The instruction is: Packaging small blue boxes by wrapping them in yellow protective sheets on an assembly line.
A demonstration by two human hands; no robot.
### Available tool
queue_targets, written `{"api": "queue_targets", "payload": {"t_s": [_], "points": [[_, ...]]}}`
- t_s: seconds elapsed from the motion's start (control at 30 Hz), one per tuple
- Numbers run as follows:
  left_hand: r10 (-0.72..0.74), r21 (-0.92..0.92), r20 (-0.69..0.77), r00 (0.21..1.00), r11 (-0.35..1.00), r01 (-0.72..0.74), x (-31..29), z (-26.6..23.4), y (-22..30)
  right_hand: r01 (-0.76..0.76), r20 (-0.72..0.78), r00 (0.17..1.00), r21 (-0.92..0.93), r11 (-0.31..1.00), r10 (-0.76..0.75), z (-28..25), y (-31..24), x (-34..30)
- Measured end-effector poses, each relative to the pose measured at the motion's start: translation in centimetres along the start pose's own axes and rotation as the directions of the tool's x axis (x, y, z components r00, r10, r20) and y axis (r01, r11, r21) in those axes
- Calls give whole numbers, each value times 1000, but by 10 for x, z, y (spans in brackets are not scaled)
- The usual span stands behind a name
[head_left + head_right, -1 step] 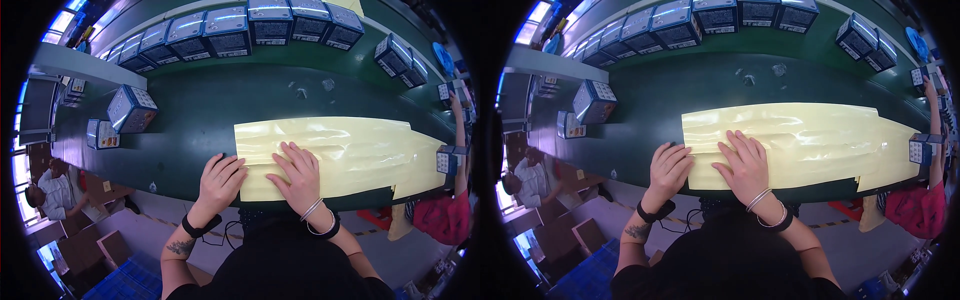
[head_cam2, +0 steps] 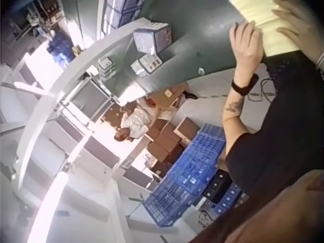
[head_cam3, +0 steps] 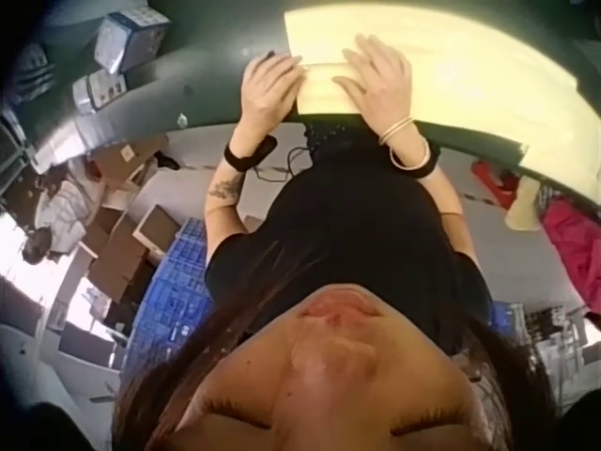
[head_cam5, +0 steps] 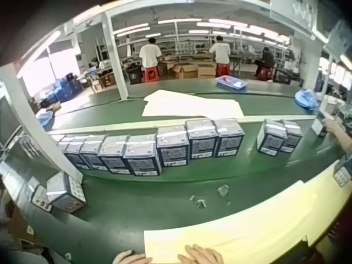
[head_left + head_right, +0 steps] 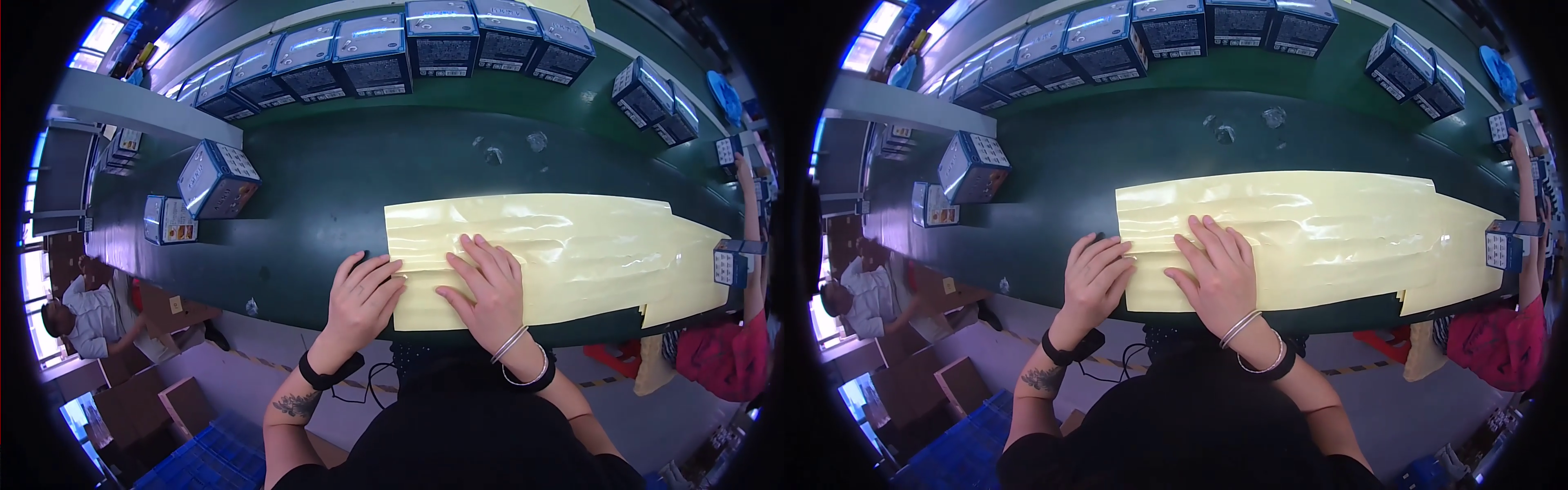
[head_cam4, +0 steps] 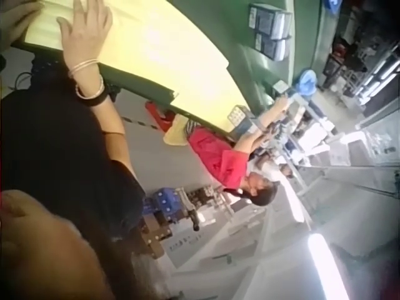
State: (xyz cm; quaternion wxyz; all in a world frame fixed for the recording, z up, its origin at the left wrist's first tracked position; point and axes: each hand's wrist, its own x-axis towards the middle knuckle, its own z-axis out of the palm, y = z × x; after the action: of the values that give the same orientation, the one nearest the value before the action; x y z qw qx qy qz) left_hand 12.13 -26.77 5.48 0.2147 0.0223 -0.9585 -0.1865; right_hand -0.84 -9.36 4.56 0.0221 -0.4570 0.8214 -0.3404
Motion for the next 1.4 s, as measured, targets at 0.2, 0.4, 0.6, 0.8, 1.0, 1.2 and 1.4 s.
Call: {"api": "queue_targets", "payload": {"t_s": [0.2, 0.4, 0.6, 0.8, 1.0, 1.2, 1.4], "points": [[-169, -205, 168, 971, 958, 202, 30, -28, -1, 3, -8, 1000, 0, 1000, -3, 0, -1, -2], [-27, -320, 375, 927, 934, 157, 129, -81, -52, -4, -12, 1000, -7, 1000, 4, 1, 2, -2], [-34, -31, 45, 998, 999, 36, 202, -69, -129, 10, -32, 999, 8, 1000, -10, 3, 0, -2], [-82, -24, -77, 994, 997, 80, 209, -57, -159, 24, -17, 1000, 11, 1000, -24, 4, 1, -5], [57, 10, -380, 923, 998, -57, 206, -34, -150, 27, -27, 999, -14, 1000, -27, 3, 5, -9], [298, 315, -335, 894, 930, -192, 186, -35, -166, 25, -12, 1000, -2, 1000, -25, 0, -1, -13], [277, 573, -180, 944, 809, -128, 174, -38, -147, 23, -13, 1000, -36, 999, -24, 3, 2, -13]]}}
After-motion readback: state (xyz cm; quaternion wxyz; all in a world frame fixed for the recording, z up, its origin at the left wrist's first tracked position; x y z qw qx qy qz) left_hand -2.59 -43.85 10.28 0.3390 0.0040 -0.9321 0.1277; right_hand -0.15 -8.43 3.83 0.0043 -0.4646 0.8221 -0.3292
